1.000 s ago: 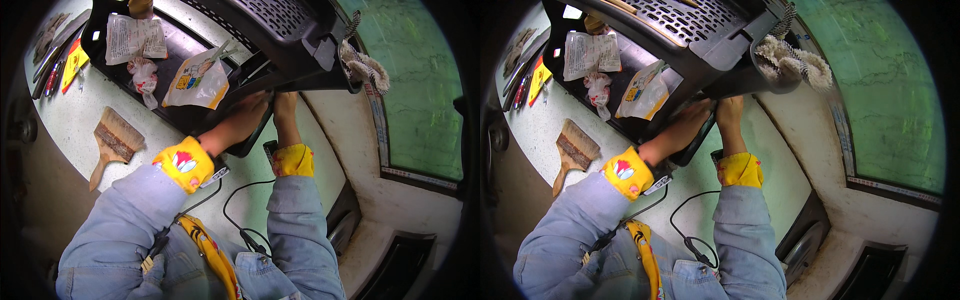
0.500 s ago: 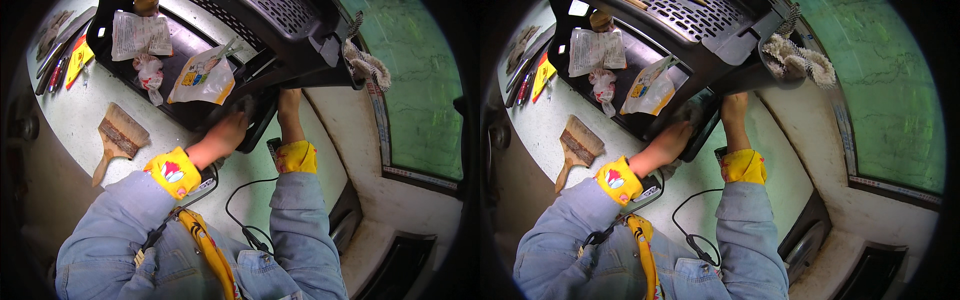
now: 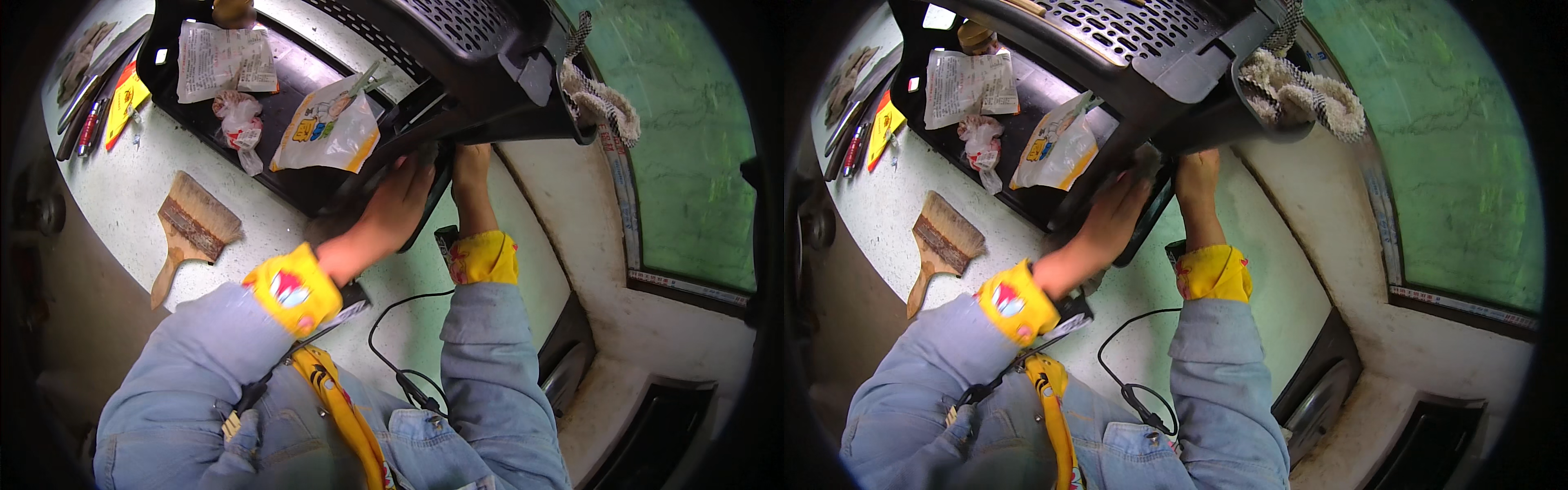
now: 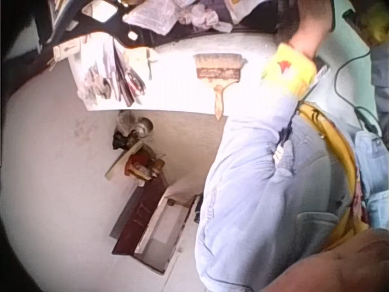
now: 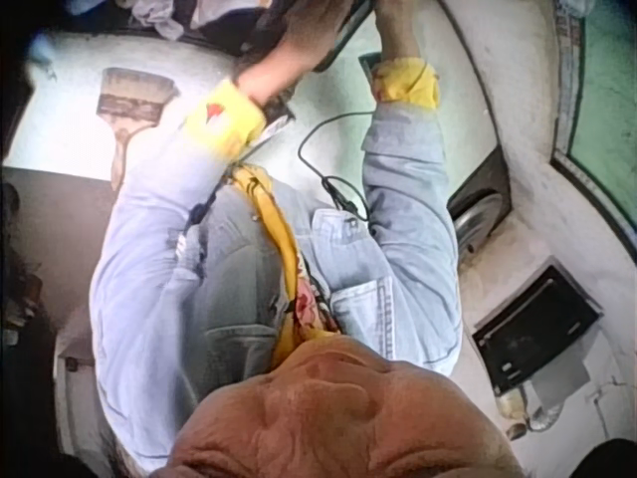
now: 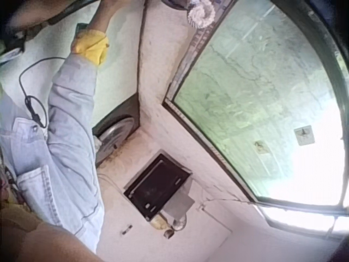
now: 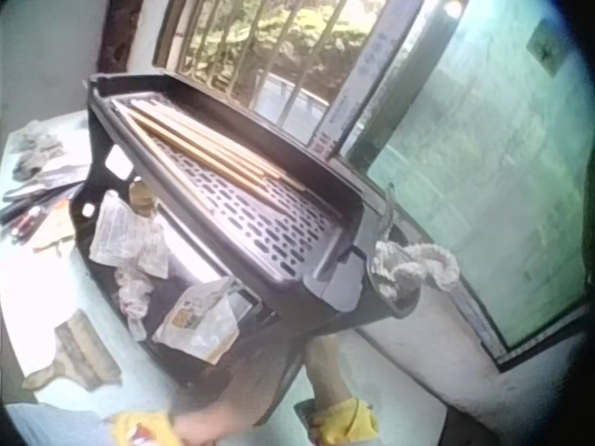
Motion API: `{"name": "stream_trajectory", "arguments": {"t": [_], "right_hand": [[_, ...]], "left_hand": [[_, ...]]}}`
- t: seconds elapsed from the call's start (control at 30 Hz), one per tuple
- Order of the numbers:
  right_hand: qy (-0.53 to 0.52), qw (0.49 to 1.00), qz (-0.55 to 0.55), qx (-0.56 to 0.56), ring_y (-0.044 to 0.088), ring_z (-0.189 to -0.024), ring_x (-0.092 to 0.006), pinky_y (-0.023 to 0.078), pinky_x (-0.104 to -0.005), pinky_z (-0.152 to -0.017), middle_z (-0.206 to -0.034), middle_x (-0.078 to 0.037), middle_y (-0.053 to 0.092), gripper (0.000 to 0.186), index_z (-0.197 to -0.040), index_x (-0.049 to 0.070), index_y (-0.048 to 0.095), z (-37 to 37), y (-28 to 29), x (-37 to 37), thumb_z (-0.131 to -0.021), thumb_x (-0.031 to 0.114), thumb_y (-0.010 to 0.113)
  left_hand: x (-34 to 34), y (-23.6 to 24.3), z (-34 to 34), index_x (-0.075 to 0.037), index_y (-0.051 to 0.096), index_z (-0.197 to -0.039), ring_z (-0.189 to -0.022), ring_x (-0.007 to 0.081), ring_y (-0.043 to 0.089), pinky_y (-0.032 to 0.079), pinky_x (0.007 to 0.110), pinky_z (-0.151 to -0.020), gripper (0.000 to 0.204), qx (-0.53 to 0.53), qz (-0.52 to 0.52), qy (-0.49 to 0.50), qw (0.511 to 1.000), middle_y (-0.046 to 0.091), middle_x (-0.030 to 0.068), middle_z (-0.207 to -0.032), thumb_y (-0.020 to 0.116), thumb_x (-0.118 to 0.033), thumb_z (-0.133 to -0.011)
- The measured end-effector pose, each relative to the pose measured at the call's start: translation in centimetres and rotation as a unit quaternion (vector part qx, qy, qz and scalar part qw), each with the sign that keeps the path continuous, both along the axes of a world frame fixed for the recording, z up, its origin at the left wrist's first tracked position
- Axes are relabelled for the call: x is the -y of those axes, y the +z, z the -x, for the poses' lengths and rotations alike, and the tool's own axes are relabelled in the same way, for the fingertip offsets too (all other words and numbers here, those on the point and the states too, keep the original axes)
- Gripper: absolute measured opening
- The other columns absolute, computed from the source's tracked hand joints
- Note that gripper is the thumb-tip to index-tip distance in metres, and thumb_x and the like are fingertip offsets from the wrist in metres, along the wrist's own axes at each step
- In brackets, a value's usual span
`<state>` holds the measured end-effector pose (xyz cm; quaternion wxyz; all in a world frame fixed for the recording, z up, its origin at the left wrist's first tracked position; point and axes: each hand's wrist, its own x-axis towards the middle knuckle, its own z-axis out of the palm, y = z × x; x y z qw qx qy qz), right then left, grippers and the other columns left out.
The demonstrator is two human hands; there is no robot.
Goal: The person washes a cloth in the sink, then uses a brush and the cloth to clean a countertop and a black plastic rack. They move the rack to wipe underneath it and continue scrubbing the surface.
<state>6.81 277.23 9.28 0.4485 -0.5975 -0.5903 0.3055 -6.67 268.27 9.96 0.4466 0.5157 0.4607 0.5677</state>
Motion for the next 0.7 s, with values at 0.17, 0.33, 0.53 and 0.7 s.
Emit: {"name": "stream_trajectory", "arguments": {"t": [0.17, 0.33, 0.53, 0.7], "right_hand": [[0.01, 1.0, 0.012, -0.025, 0.059, -0.094, -0.0229, 0.044, -0.033, -0.085, -0.1, -0.013, 0.065, 0.039, -0.104, -0.002, 0.061, 0.2, 0.3, 0.2, -0.088, 0.031, 0.049], [0.009, 1.0, 0.0, -0.027, 0.059, -0.095, -0.0234, 0.044, -0.0335, -0.084, -0.101, -0.013, 0.065, 0.037, -0.103, -0.002, 0.061, 0.0, -0.1, 0.4, -0.087, 0.03, 0.05], [0.032, 0.999, -0.017, -0.033, 0.056, -0.104, -0.0269, 0.041, -0.0343, -0.09, -0.113, -0.015, 0.06, 0.04, -0.112, 0.001, 0.056, -0.4, -1.3, -0.3, -0.087, 0.031, 0.051], [0.006, 0.999, -0.031, -0.006, 0.057, -0.103, -0.0302, 0.041, -0.0359, -0.09, -0.112, -0.017, 0.059, 0.041, -0.118, 0.001, 0.05, -0.2, -1.1, -0.4, -0.088, 0.029, 0.049]], "left_hand": [[-5.7, -3.4, -1.8, -0.001, 0.042, -0.133, -0.123, 0.0199, 0.043, 0.031, 0.032, -0.103, 0.052, 0.094, 0.057, -0.108, 0.988, 0.049, 0.0161, -0.13, 0.031, -0.039, -0.1], [-6.8, -4.7, -3.3, -0.001, 0.042, -0.132, -0.125, 0.0264, 0.043, 0.032, 0.035, -0.103, 0.057, 0.027, 0.096, -0.137, 0.986, 0.049, 0.0185, -0.131, 0.027, -0.045, -0.098], [-8.6, -8.0, -5.1, -0.003, 0.047, -0.126, -0.123, 0.035, 0.045, 0.035, 0.04, -0.101, 0.062, -0.076, 0.17, -0.149, 0.971, 0.052, 0.0216, -0.127, 0.024, -0.05, -0.094], [-9.8, -10.8, -5.2, -0.001, 0.037, -0.136, -0.126, 0.0183, 0.039, 0.028, 0.03, -0.106, 0.052, -0.036, 0.148, -0.231, 0.961, 0.046, 0.0123, -0.134, 0.029, -0.037, -0.1]]}}
